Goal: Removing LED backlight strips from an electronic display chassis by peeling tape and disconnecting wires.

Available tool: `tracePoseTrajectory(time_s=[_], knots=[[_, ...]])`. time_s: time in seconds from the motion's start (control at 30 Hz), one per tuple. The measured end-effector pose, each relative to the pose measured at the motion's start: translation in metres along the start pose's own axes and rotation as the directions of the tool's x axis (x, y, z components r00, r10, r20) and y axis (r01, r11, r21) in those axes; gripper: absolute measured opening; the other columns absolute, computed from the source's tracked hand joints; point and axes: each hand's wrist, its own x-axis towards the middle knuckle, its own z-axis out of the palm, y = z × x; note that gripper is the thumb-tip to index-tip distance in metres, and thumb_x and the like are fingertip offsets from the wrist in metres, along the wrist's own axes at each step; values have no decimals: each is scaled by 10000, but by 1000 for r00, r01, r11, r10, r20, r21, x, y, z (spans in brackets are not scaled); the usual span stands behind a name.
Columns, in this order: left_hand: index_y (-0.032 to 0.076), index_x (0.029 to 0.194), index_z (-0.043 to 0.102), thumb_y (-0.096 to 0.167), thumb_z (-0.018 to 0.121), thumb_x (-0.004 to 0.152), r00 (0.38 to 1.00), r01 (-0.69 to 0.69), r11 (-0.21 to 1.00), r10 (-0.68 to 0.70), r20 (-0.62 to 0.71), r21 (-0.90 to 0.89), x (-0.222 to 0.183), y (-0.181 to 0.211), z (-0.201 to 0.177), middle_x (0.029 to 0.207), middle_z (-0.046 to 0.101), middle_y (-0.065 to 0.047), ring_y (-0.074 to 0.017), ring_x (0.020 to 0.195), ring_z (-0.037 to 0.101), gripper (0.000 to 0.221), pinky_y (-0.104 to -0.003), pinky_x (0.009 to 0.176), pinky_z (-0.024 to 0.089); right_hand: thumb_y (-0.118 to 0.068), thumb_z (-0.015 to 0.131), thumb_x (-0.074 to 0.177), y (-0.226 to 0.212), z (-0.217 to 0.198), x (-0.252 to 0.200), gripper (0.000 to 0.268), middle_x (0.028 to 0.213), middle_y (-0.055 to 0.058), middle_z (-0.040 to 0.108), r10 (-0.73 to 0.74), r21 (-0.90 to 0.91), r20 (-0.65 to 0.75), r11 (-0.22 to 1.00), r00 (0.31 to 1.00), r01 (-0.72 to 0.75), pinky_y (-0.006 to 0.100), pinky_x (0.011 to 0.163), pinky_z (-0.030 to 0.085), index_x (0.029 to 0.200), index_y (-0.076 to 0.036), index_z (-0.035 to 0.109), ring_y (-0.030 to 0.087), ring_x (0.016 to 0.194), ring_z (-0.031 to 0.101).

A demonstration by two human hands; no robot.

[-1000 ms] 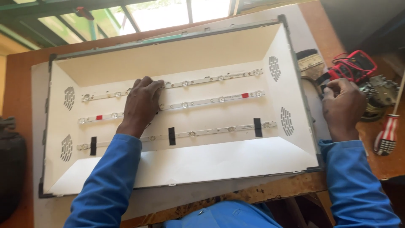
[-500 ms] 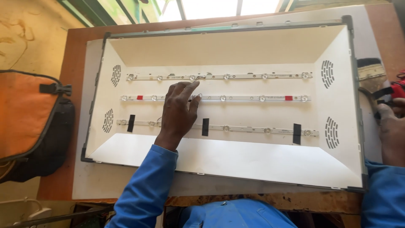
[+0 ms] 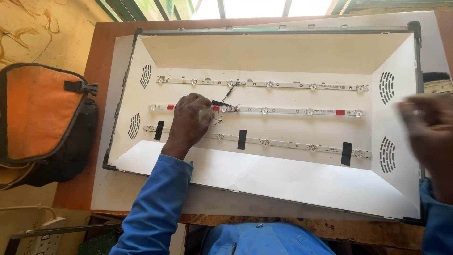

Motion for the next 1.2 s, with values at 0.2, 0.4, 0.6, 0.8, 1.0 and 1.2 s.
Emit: tracePoseTrajectory(time_s=[0.2, 0.4, 0.6, 0.8, 1.0, 1.2], knots=[[153, 981, 557, 62, 639, 922, 992, -127, 991, 126, -26, -32, 2, 3, -3, 946, 657, 2, -278, 940, 583, 136, -547, 1105, 303, -242, 756, 895, -97, 47, 39, 424, 1293, 192, 689, -178, -20, 384, 980, 906, 200, 467, 845, 568, 1260, -40, 680, 345, 1037, 668], [130, 1037, 536, 56, 591, 992, 972, -219, 974, 212, -98, -62, 18, 14, -22, 969, 695, -36, -291, 938, 598, 103, -631, 1178, 251, -210, 659, 948, -96, 89, 66, 375, 1286, 151, 703, -272, -99, 471, 929, 839, 357, 534, 864, 542, 1300, -84, 643, 391, 1111, 656], [95, 1170, 616, 34, 658, 950, 922, -238, 971, 230, -312, 13, 40, 22, -35, 1162, 640, -99, -316, 1120, 602, 232, -553, 1132, 359, -247, 506, 1124, -63, 120, 107, 308, 1130, 122, 777, -378, -91, 304, 902, 875, 421, 492, 670, 568, 1207, -80, 752, 360, 921, 735], [108, 1101, 697, 189, 680, 956, 990, -3, 993, -13, -138, -114, 21, 15, -13, 1020, 704, -86, -259, 858, 695, 167, -433, 738, 547, -241, 602, 1087, -23, 143, 130, 246, 1088, 119, 717, -284, -106, 344, 935, 895, 337, 513, 761, 504, 1238, -95, 730, 371, 1025, 658], [116, 1089, 668, 203, 627, 987, 986, 143, 989, -140, -88, 29, 16, 18, 19, 1018, 624, -110, -334, 950, 596, 140, -492, 721, 536, -222, 717, 996, -38, 143, 126, 294, 1129, 165, 690, -262, -163, 273, 936, 926, 313, 506, 843, 508, 1236, -58, 757, 392, 1067, 606], [137, 1036, 615, 95, 623, 976, 993, 116, 993, -116, 5, 34, 20, 23, 11, 984, 586, -73, -303, 967, 608, 73, -481, 739, 570, -231, 775, 968, -114, 140, 111, 301, 1122, 178, 704, -290, -104, 295, 937, 910, 332, 516, 890, 548, 1216, -61, 750, 387, 1067, 642]])
